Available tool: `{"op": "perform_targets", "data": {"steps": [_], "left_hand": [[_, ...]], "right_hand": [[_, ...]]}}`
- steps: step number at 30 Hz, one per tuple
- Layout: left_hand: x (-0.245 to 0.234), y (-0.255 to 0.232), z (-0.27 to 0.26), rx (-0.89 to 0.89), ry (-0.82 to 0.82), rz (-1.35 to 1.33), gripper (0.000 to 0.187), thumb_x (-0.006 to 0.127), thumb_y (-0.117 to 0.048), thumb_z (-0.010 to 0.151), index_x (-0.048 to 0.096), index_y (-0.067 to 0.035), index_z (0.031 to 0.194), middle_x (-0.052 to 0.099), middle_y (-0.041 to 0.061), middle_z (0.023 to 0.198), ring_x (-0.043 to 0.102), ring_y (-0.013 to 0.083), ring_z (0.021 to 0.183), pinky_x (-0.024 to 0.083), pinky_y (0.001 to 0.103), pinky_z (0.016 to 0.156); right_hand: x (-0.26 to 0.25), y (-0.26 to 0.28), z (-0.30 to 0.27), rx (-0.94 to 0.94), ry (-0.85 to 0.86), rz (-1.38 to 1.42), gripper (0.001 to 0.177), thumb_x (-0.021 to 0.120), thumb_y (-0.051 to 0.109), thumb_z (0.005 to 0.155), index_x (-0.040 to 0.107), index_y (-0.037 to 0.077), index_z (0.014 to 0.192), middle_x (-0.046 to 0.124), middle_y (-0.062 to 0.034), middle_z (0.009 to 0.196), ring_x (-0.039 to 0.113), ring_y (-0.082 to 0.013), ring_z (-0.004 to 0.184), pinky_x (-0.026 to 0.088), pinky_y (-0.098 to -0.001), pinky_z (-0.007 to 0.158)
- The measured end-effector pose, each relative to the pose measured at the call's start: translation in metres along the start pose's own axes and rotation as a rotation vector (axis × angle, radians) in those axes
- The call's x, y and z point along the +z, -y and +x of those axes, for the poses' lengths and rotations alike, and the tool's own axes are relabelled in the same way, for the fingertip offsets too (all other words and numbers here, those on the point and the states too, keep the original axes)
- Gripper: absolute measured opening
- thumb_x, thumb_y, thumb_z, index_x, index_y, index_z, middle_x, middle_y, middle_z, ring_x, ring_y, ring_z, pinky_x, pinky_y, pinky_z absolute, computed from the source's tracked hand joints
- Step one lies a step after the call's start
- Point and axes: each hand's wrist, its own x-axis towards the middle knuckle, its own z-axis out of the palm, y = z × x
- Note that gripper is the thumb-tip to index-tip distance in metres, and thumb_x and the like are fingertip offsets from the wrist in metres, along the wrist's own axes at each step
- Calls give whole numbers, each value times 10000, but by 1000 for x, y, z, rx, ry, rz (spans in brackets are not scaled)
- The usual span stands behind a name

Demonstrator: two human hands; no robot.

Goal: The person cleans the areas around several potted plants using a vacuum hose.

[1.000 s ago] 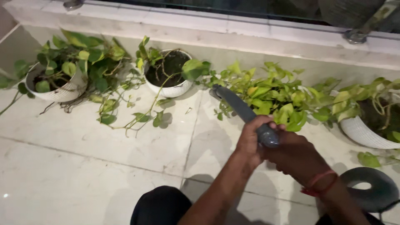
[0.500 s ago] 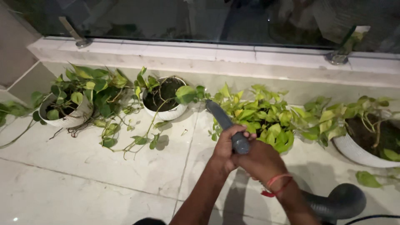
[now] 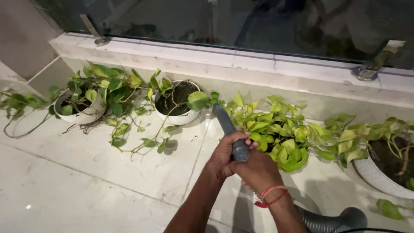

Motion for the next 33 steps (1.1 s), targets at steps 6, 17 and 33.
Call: {"op": "perform_targets", "data": {"steps": [6,17,33], "left_hand": [[-4,6,3,4,-53,4,137,736,-131,884,621,-70,840,676,55,754,723,217,808,624,352,789],[-20,13,16,-4,44,-37,140,719,-145,907,618,-52,932,656,69,799,717,247,841,613,378,819],[-14,11,15,-82,118,-14,157,689,-200,948,635,-58,910,692,79,900,746,228,957,618,373,735]], "right_hand": [[-2,-6,0,-16,3,-3,378,785,383,663,727,13,715,705,-111,574,718,-237,517,563,-369,561],[4,1,-12,8,20,165,319,790,321,651,740,28,766,649,-88,615,620,-211,525,486,-352,518],[18,17,-10,204,-88,76,315,740,272,808,675,-35,838,638,-126,670,615,-230,556,485,-382,512]]}}
